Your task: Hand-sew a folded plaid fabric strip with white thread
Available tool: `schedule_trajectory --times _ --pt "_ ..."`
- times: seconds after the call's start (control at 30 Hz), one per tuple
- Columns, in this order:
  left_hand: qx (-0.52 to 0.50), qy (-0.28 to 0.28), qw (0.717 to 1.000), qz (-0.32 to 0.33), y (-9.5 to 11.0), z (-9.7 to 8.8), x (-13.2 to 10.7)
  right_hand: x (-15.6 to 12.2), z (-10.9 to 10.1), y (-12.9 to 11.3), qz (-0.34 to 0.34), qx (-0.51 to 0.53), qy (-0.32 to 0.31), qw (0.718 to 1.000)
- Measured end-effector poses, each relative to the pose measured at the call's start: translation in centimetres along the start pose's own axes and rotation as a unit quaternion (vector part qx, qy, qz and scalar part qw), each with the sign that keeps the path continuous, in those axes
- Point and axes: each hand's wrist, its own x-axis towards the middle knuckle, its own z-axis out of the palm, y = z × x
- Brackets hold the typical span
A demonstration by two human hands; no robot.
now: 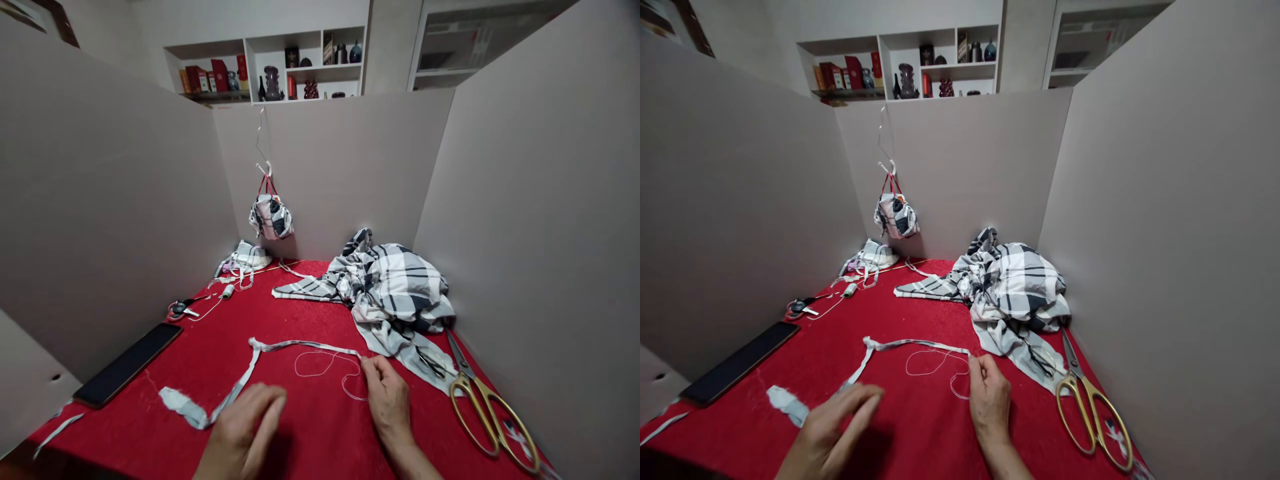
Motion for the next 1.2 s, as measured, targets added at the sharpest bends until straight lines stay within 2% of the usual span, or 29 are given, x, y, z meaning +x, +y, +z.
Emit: schedule_trajectory --times 0.07,0.1,0.13,0.2,0.3,0.43,0.6,0.8,0.9,0.97,1.07,1.13,1.2 --pt "0.039 0.156 0.985 0.069 -1.6 0.5 1.7 0.0 0.1 0.1 0.0 0.0 0.001 1.0" --pt "0.046 0.194 0.975 0.093 -2.4 0.9 2.3 -0.1 0.1 0.1 0.001 0.0 0.002 1.0" --pt "0.049 0.204 0.972 0.106 -3.1 1.2 2.6 -0.1 0.1 0.2 0.002 0.001 0.003 1.0" --pt "0.053 0.204 0.973 0.09 -4.2 1.6 2.8 -0.1 0.1 0.2 0.004 0.002 0.003 1.0" --pt "0.052 0.191 0.979 0.048 -5.0 1.4 2.6 -0.1 0.1 0.3 0.008 0.004 0.002 1.0" --pt "0.035 0.155 0.987 0.016 -4.8 0.9 2.7 -0.1 0.1 0.5 0.007 0.001 -0.001 1.0" --pt "0.038 0.13 0.991 -0.004 -4.3 0.5 2.8 -0.2 0.2 0.4 0.01 0.002 -0.003 1.0" --pt "0.023 0.098 0.994 -0.035 -4.6 0.2 2.2 -0.4 0.2 0.1 0.018 -0.014 -0.014 1.0" --pt "0.002 0.072 0.996 -0.046 -4.5 -0.9 2.5 -0.5 0.1 0.3 0.03 -0.022 -0.024 0.999" --pt "0.009 0.048 0.998 -0.032 -4.2 -2.4 3.6 -0.4 0.2 0.4 0.04 -0.02 -0.03 0.999" --pt "0.077 0.035 0.996 0.01 -4.3 -4.8 6.5 -0.3 0.2 0.5 0.056 -0.009 -0.015 0.998" --pt "0.118 0.009 0.993 0.002 -4.8 -5.5 8.7 -0.1 0.2 0.4 0.066 -0.004 0.007 0.998" --pt "0.13 0.002 0.992 0.007 -5.6 -5.5 10.4 0.1 0.1 0.3 0.071 -0.008 0.038 0.997"
